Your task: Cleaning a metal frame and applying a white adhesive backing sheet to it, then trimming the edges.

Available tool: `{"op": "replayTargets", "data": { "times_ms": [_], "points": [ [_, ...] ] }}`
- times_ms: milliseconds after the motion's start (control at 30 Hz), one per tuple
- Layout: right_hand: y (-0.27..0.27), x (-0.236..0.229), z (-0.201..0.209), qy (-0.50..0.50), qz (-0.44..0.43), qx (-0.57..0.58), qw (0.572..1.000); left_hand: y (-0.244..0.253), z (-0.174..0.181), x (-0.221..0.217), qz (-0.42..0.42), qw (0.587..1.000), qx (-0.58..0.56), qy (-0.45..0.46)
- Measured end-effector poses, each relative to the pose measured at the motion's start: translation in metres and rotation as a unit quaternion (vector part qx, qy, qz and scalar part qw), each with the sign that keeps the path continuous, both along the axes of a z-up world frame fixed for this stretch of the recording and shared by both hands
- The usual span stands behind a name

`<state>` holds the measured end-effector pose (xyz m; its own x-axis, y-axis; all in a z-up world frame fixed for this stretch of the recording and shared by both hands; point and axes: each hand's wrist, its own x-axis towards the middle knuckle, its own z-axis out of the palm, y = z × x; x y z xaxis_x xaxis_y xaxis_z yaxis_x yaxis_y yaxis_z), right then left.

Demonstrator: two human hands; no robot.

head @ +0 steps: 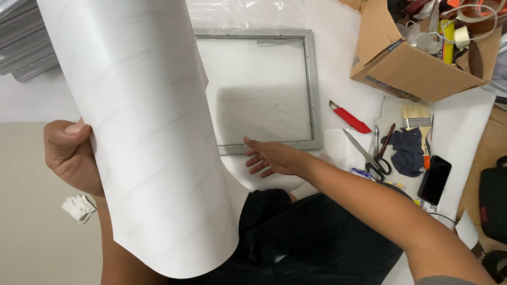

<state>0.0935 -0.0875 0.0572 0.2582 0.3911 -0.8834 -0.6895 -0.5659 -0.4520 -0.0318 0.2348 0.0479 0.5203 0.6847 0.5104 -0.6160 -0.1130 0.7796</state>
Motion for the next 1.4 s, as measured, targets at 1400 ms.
{"op": "replayTargets", "data": {
  "times_ms": [1400],
  "points": [
    [-0.105, 0.116, -0.086, -0.370, -0.274, -0.081, 0.884, 0.062, -0.096, 0.043, -0.044, 0.691, 0.181, 0.699]
  ]
}}
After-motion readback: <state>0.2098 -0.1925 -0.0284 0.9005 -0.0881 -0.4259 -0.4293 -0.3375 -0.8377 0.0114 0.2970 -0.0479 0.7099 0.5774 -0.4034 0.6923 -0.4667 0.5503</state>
